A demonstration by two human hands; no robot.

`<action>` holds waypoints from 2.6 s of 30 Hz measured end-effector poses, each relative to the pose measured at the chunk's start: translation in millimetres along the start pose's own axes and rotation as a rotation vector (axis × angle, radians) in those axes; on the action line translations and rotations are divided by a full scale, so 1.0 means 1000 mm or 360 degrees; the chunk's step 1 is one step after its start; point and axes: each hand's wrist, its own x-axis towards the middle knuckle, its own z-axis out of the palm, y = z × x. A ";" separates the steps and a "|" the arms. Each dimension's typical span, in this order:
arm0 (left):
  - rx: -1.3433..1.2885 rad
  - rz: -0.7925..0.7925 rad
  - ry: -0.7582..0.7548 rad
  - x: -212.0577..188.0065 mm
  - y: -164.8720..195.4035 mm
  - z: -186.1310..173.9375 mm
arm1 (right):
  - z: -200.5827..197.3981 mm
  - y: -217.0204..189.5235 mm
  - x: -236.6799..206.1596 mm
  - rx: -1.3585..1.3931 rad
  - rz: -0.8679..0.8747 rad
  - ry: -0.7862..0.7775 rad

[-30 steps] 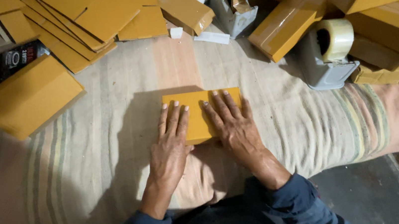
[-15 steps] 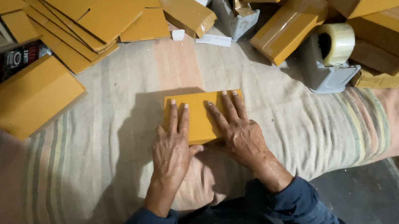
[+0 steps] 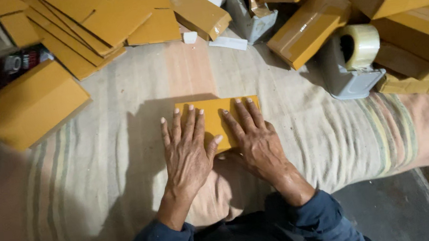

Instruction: The person folds flat yellow cardboard cartons into open boxes on a padded work surface, pressing the creases and side panels flat with both hands, then sets each finished box aside and takes the next flat carton to repeat the folding.

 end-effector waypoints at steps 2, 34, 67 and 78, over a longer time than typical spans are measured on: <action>-0.0028 0.0002 -0.0014 0.002 0.001 0.004 | 0.001 0.003 -0.001 -0.0061 -0.0022 -0.0007; -0.0157 -0.0250 -0.0103 0.051 -0.010 0.011 | 0.036 -0.002 0.053 -0.0280 0.0220 -0.0317; -0.0279 -0.0297 -0.0035 0.045 -0.016 0.012 | 0.037 0.006 0.053 -0.0095 -0.0064 -0.0224; -0.0193 -0.0368 -0.0209 0.050 -0.008 0.003 | 0.026 0.022 0.040 -0.0214 0.0205 -0.0087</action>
